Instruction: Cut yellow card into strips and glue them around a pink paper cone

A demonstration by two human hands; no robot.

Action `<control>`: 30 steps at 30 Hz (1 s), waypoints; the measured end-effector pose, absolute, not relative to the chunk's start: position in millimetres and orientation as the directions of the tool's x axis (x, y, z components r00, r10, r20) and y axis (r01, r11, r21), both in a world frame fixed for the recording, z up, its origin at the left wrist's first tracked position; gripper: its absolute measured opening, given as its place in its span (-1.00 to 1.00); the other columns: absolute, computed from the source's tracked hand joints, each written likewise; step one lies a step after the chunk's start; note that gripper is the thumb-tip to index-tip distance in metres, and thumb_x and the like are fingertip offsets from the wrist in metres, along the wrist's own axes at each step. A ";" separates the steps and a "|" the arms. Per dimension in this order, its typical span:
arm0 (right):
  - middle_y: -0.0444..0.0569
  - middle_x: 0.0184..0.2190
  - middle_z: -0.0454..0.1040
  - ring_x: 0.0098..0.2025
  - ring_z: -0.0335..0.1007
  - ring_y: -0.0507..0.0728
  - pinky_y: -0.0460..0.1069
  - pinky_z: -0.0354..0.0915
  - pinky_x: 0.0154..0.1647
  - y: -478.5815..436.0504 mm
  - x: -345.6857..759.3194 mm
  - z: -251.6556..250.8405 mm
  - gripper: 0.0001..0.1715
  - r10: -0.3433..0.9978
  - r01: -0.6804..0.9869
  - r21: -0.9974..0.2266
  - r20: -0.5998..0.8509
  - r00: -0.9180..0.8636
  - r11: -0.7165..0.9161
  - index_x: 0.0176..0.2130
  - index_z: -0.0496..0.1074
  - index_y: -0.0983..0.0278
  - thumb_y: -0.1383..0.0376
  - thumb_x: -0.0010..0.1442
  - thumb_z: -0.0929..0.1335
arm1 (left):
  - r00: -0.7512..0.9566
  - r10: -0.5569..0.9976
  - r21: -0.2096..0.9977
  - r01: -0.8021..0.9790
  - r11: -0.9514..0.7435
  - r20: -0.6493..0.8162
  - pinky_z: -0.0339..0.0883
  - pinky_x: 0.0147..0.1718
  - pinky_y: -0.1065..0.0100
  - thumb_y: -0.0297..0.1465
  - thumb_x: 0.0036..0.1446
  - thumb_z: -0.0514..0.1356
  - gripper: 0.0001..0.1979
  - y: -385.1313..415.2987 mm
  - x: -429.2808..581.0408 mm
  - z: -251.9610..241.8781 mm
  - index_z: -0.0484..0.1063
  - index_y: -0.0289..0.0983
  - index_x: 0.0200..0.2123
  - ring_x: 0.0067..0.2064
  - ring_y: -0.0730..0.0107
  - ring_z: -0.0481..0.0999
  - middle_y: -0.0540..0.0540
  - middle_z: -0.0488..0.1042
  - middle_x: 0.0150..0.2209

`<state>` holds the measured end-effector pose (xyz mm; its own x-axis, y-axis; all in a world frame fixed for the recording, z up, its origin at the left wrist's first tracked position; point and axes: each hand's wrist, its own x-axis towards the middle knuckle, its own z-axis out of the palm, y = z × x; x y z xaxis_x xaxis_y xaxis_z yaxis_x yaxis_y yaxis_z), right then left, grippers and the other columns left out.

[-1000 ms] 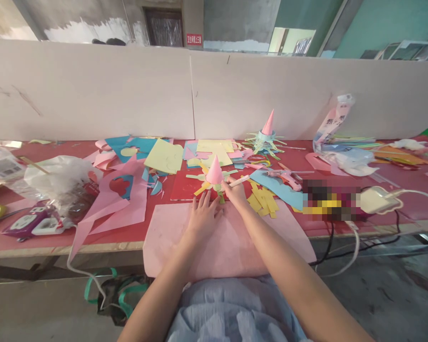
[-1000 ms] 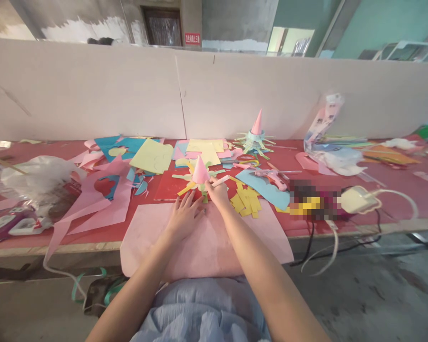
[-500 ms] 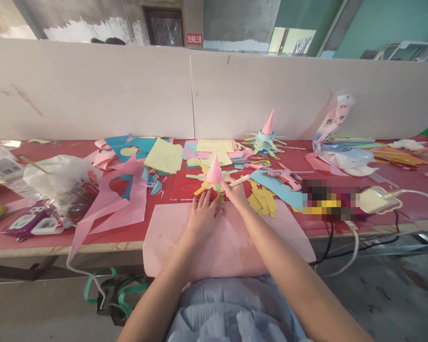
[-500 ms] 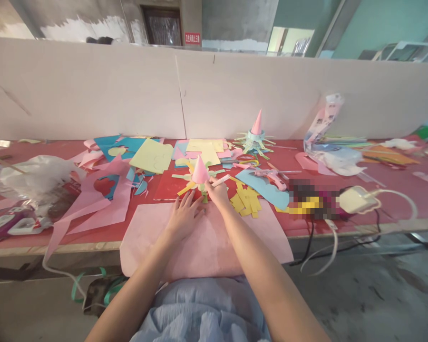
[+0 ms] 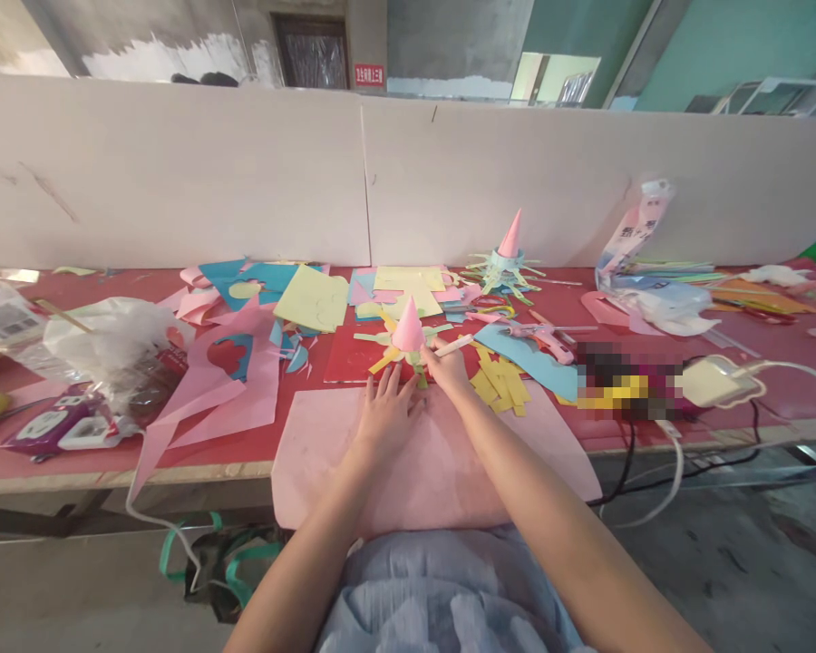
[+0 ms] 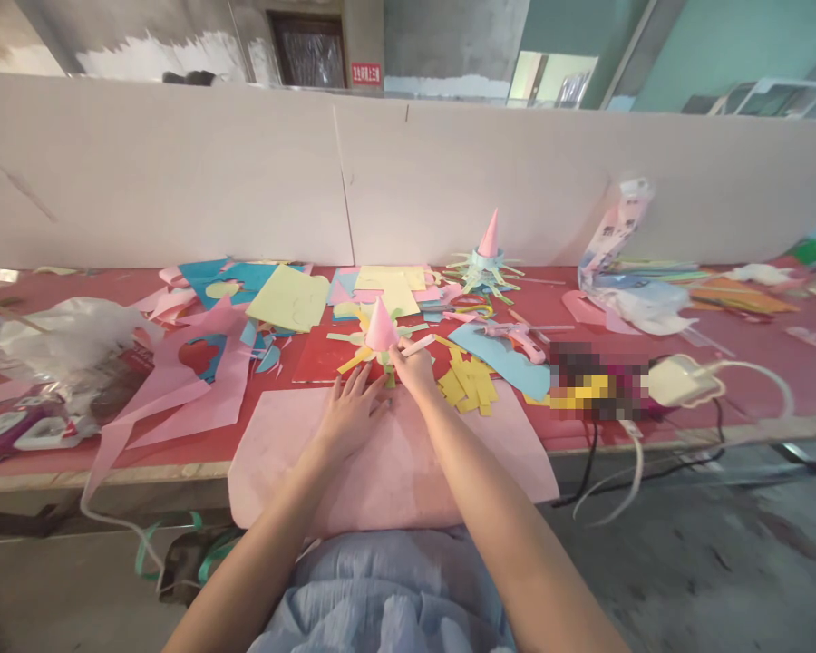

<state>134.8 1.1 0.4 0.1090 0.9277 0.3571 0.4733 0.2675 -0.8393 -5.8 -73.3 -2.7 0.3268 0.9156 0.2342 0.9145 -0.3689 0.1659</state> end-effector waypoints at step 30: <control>-0.24 -0.76 0.22 -0.64 0.20 0.02 -0.12 0.07 -0.60 2.8 136.0 -1.2 -0.73 0.934 0.435 -0.868 0.327 0.140 0.239 -0.62 0.09 0.21 0.23 0.01 0.25 | 0.330 0.911 0.150 0.916 -0.372 0.246 -0.17 0.19 -0.04 -0.16 0.22 -0.14 -0.51 -74.0 -5.6 -3.5 0.11 -0.10 0.19 0.27 0.13 -0.01 -0.15 0.02 0.26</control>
